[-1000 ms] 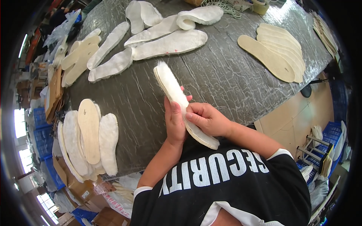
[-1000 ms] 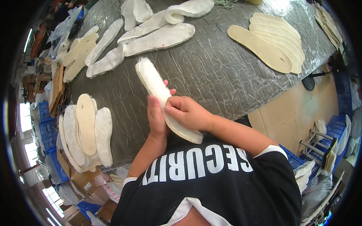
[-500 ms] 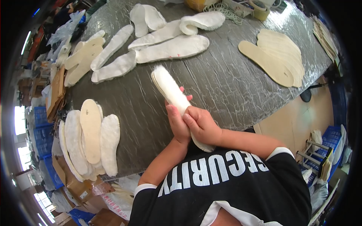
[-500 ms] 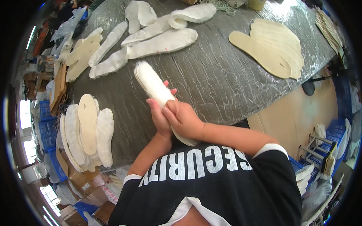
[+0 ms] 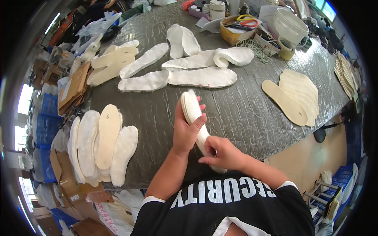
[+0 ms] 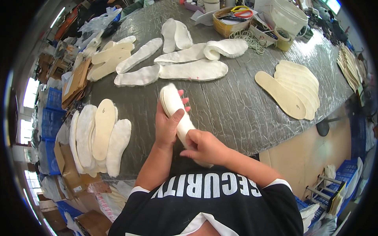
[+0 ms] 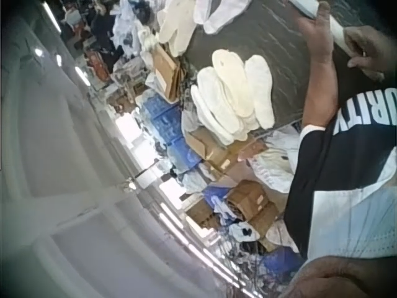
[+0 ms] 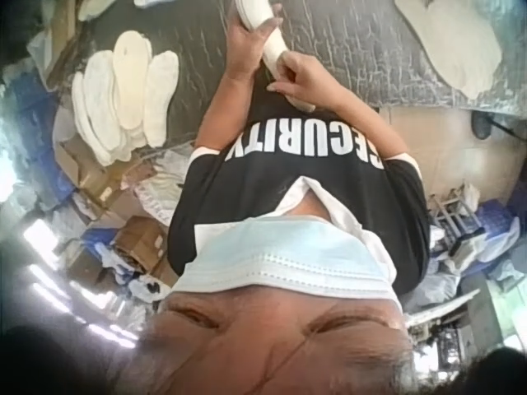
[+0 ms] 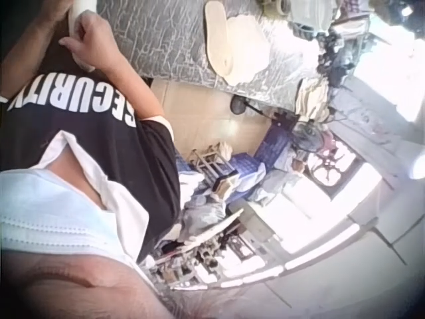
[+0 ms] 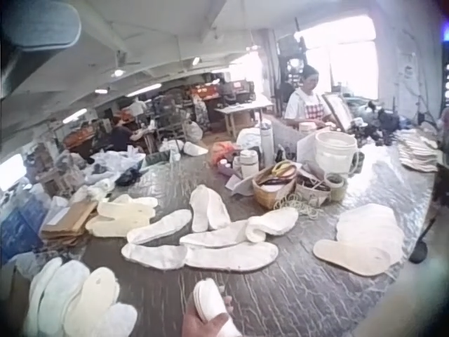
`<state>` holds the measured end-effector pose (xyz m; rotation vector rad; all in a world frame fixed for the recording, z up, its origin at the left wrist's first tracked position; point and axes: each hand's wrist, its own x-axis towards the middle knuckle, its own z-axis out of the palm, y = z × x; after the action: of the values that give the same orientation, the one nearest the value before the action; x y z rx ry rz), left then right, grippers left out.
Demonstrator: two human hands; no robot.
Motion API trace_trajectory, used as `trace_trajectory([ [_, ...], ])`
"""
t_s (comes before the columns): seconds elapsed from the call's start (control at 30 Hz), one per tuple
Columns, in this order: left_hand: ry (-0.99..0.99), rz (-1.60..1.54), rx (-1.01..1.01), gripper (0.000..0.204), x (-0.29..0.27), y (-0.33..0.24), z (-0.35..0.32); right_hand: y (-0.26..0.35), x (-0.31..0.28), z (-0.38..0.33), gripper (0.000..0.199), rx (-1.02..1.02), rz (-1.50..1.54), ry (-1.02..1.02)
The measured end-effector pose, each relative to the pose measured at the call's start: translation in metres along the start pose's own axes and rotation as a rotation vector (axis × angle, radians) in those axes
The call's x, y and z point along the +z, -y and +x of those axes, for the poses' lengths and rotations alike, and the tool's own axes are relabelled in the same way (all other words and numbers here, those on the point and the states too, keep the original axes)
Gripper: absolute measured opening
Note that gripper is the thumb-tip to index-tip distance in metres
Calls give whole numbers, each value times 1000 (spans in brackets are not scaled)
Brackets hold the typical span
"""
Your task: Joining and smoothing layers of shoe insoles by hand at a manufacturing workstation.
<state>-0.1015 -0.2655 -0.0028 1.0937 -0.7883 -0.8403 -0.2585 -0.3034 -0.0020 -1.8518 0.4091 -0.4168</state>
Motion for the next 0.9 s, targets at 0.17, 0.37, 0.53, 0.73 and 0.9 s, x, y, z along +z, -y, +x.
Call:
trace_trajectory([
  [0.17, 222, -229, -59, 58, -15, -13, 12, -1, -19, 16, 33, -221, -70, -414],
  [0.37, 472, 214, -9, 45, -2, -38, 17, 27, -63, 49, 46, -416, 2, -528],
  [0.53, 393, 109, 68, 37, 12, -43, -1, 28, -60, 34, 30, -149, 488, -182],
  [0.73, 65, 677, 551, 9, 24, -53, -16, 13, -46, 12, 27, -159, 672, -227],
  [0.9, 96, 765, 607, 14, 30, -52, -18, 14, -37, 4, 30, -183, 740, -252],
])
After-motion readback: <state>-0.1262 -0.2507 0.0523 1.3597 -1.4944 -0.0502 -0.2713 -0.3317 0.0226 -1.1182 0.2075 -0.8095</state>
